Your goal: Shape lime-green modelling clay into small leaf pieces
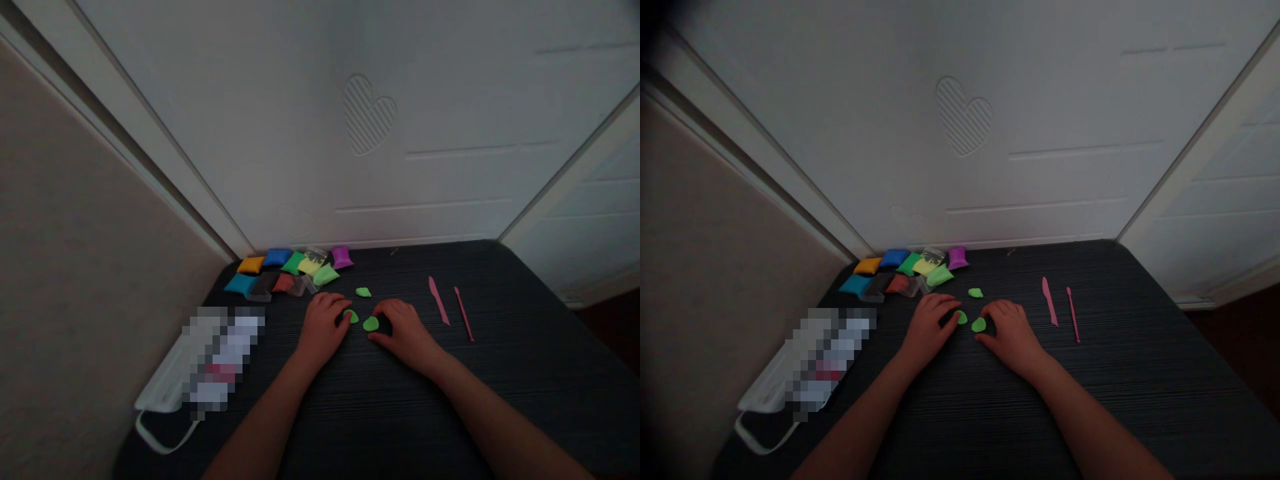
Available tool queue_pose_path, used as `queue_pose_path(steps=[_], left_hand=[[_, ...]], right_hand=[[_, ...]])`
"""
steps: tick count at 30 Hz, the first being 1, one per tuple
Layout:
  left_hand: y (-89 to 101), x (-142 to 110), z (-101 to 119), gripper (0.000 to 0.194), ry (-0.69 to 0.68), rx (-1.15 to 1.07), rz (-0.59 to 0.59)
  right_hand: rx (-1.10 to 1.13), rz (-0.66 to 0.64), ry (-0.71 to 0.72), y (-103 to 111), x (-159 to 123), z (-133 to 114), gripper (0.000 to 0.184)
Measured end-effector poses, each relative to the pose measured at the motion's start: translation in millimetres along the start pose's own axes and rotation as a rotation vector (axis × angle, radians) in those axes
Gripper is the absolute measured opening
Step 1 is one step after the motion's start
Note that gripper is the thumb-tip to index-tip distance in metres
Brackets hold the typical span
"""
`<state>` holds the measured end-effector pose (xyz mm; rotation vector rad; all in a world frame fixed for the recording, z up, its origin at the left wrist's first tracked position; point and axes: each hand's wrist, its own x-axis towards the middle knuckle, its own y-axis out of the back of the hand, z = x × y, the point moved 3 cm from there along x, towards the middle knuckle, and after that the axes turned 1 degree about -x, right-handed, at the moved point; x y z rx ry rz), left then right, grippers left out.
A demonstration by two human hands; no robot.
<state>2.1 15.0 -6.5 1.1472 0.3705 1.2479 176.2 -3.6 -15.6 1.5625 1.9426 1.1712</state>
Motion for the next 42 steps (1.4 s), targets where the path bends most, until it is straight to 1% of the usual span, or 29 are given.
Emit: queue_pose_path(steps=[2, 5, 8, 12, 15, 19, 24, 27, 32, 38, 42], left_hand=[[1.7, -1, 4, 0.019, -0.032, 0.034, 0.001], [2.9, -2, 10, 0.018, -0.086, 0.048, -0.027], [3.6, -3, 12, 0.02, -0.125, 0.035, -0.046], [4.7, -4, 12, 0.022, -0.142, 0.009, -0.036], [6.4, -4, 12, 0.018, -0.16, -0.005, -0.023], [8.0, -4, 15, 0.018, -0.176, -0.012, -0.046], [9.7, -4, 17, 0.016, -0.179, -0.039, -0.02], [9.8, -4, 18, 0.015, -0.164, -0.068, -0.015], [10.0, -3, 17, 0.012, -0.115, -0.173, -0.007], [12.2, -2, 19, 0.011, -0.018, -0.378, -0.009], [12.7, -1, 19, 0.01, 0.069, -0.541, -0.024]], right_hand=[[0.021, -0.008, 0.003, 1, 0, 1, 0.029], [0.042, -0.012, -0.001, 2, 1, 1, 0.027], [0.065, 0.017, -0.019, 3, 1, 2, 0.027], [0.111, 0.041, -0.033, 5, 0, 0, 0.027], [0.138, 0.043, -0.025, 7, -1, -3, 0.025], [0.185, 0.059, -0.031, 8, -1, -4, 0.022], [0.238, 0.058, -0.056, 7, -1, -4, 0.024], [0.269, 0.062, -0.072, 6, -2, -4, 0.025], [0.395, 0.038, -0.113, 6, -4, -6, 0.023], [0.534, 0.046, -0.122, 9, -4, -12, 0.022], [0.568, 0.075, -0.131, 13, -6, -14, 0.023]])
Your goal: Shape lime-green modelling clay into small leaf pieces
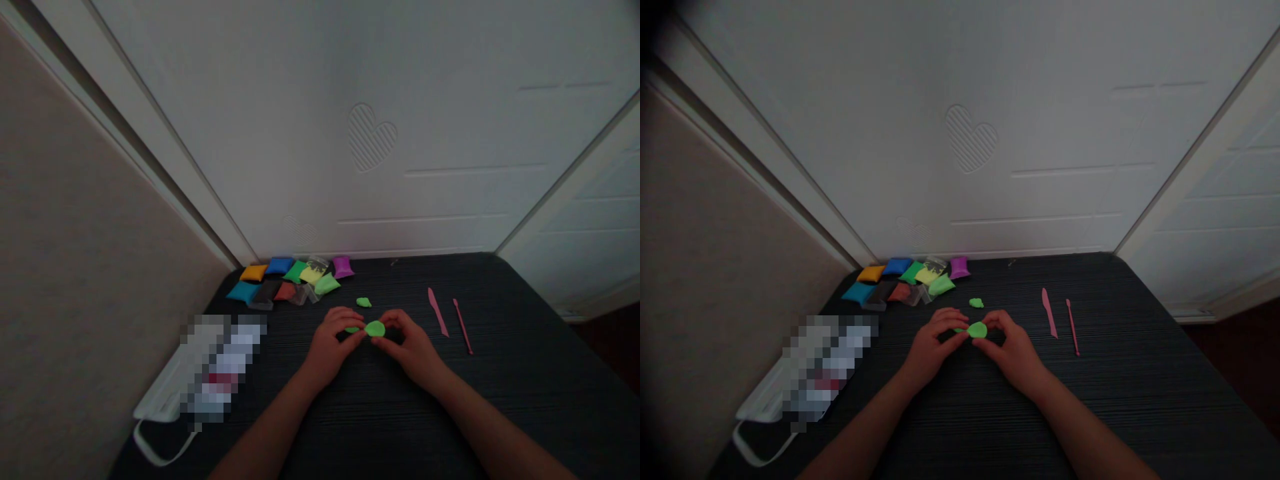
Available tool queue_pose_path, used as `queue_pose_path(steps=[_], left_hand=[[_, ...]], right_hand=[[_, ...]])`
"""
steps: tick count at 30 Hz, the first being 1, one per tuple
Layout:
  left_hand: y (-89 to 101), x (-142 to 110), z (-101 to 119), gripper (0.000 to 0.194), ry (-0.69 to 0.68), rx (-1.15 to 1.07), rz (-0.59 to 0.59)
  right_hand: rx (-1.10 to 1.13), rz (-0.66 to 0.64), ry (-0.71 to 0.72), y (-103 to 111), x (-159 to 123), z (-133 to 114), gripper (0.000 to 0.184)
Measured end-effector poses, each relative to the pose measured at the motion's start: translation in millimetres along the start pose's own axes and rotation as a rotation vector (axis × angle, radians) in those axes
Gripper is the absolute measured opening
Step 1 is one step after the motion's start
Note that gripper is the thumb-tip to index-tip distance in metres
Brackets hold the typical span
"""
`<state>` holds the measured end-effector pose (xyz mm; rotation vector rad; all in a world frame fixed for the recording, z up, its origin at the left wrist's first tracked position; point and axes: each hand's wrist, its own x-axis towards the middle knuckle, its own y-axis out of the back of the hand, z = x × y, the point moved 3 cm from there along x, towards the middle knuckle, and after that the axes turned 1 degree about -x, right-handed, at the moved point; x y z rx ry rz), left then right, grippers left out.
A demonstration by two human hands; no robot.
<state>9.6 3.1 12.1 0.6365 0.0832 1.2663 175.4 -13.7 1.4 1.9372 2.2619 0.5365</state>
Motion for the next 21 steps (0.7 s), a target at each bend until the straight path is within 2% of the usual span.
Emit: queue_pose_path(steps=[6, 16, 21], left_hand=[[-1.1, 0.2, 0.7, 0.013, 0.065, -0.15, -0.041], [-3.4, -1.1, -3.3, 0.01, 0.114, -0.152, -0.057], [-3.9, -1.7, -1.4, 0.009, 0.105, -0.137, -0.056]], right_hand=[[-0.07, 0.031, 0.049, 1.8, -3.4, -6.2, 0.019], [-0.305, 0.053, 0.154, -0.3, -6.8, -5.6, 0.015], [-0.313, 0.046, 0.18, -1.5, -7.5, -6.9, 0.016]])
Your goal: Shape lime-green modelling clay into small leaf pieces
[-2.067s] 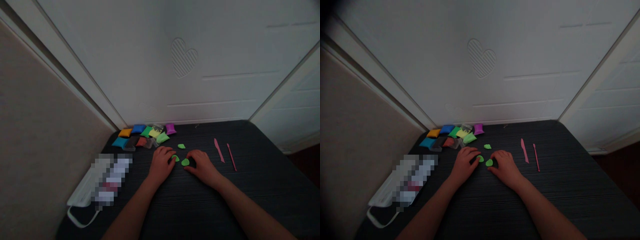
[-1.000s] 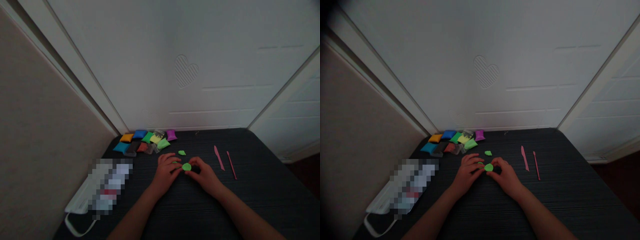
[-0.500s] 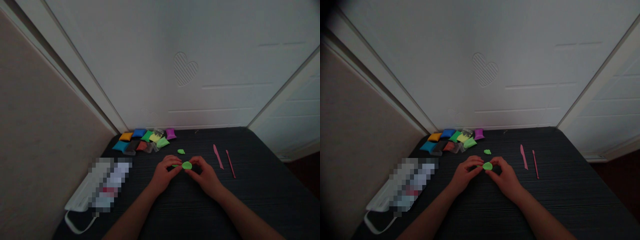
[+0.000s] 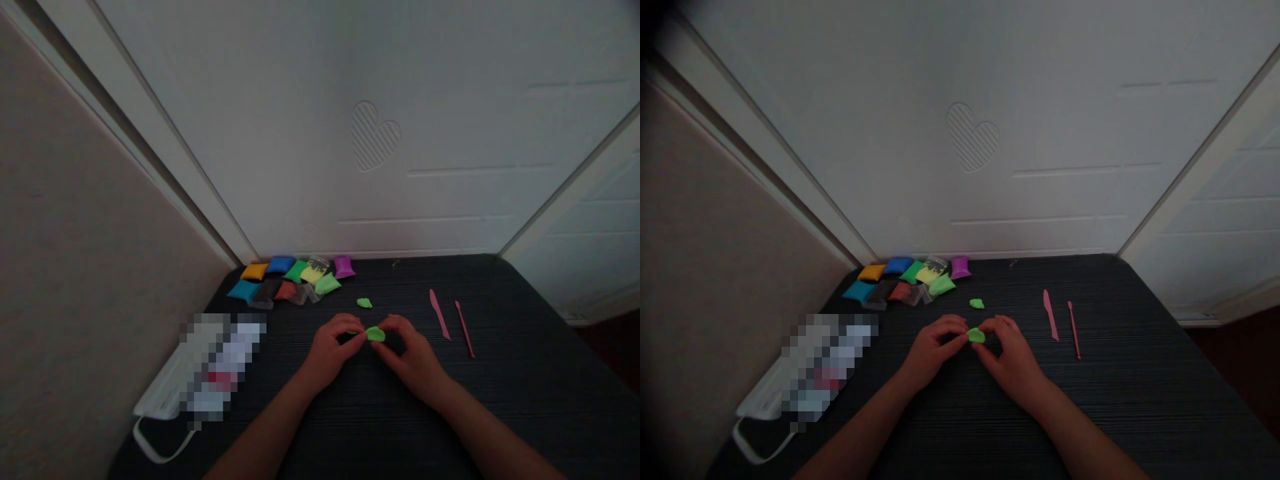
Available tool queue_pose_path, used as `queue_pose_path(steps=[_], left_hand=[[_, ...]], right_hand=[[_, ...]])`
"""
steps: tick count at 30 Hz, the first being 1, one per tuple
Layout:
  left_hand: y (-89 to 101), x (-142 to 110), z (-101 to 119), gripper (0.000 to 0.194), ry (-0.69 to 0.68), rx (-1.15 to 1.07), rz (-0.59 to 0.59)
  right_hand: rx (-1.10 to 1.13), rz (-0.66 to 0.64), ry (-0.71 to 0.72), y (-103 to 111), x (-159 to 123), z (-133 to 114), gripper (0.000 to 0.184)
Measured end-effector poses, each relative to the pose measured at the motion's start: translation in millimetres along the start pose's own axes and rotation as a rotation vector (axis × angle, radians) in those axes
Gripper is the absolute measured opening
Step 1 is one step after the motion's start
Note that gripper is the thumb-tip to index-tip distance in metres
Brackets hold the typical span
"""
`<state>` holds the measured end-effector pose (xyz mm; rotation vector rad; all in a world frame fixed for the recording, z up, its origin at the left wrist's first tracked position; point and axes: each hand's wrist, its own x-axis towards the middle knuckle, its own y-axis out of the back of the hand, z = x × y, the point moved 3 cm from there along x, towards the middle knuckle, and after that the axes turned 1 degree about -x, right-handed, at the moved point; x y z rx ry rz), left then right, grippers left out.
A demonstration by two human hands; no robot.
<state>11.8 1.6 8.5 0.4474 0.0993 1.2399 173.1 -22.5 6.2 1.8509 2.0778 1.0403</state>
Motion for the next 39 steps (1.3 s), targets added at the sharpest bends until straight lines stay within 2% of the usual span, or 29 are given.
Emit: queue_pose_path(steps=[6, 14, 20, 26, 31, 39], left_hand=[[-1.0, -2.9, 1.6, 0.007, 0.005, 0.001, 0.013], [-2.6, -2.9, 2.4, 0.01, -0.005, 0.036, 0.0], [-2.6, -2.7, 1.3, 0.009, -0.061, 0.09, 0.022], [-4.2, -3.2, 1.1, 0.01, -0.17, 0.234, 0.05], [-5.5, -5.7, 0.0, 0.01, -0.302, 0.325, 0.076], [-6.7, -8.0, -0.2, 0.01, -0.435, 0.445, 0.111]], right_hand=[[0.081, -0.037, -0.033, 1.6, 1.0, -2.1, 0.017], [0.076, -0.059, -0.02, 1.4, -1.7, -3.3, 0.016], [0.168, -0.066, -0.118, 2.4, 3.3, -2.0, 0.012], [0.121, -0.095, -0.147, -1.1, 4.4, 2.9, 0.009], [0.061, -0.035, -0.071, -1.9, 1.7, 4.1, 0.009], [-0.165, 0.101, 0.252, 2.1, 1.7, 2.2, 0.022]])
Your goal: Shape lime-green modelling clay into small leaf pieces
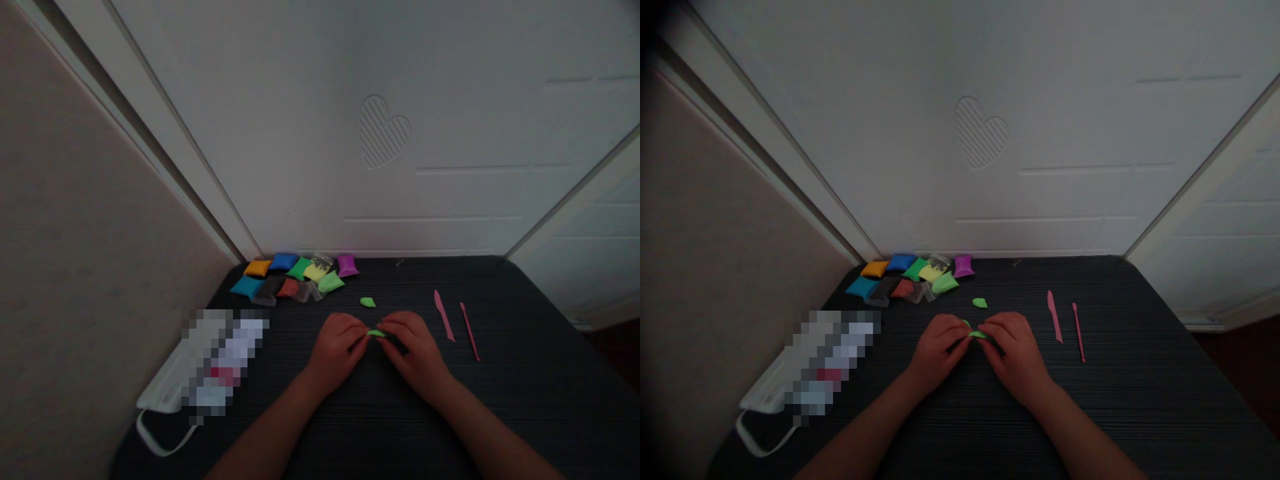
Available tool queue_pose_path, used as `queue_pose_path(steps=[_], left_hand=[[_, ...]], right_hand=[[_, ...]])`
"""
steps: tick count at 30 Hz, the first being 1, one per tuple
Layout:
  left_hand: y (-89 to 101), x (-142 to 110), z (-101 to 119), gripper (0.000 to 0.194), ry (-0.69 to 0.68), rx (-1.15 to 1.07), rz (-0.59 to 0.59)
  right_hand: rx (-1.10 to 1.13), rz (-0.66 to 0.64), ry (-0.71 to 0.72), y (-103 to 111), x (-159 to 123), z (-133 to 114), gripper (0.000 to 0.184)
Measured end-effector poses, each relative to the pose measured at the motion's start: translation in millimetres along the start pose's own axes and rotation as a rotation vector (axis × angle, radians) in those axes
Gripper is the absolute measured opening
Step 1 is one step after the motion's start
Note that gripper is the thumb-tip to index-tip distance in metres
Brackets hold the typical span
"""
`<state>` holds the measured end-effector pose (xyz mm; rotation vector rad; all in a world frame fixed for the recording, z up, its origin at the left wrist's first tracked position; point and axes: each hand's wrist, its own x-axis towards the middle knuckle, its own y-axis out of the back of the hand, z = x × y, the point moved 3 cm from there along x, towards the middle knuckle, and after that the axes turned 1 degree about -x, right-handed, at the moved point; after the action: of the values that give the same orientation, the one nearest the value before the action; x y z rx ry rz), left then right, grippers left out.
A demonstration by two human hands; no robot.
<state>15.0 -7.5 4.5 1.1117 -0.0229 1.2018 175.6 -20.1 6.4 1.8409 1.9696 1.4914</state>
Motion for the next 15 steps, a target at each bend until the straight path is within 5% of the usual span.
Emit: queue_pose_path(steps=[15], left_hand=[[7.6, -2.1, 6.6, 0.014, -0.099, 0.058, 0.117]], right_hand=[[0.017, 0.101, 0.055, 1.3, -6.4, -2.3, 0.031]])
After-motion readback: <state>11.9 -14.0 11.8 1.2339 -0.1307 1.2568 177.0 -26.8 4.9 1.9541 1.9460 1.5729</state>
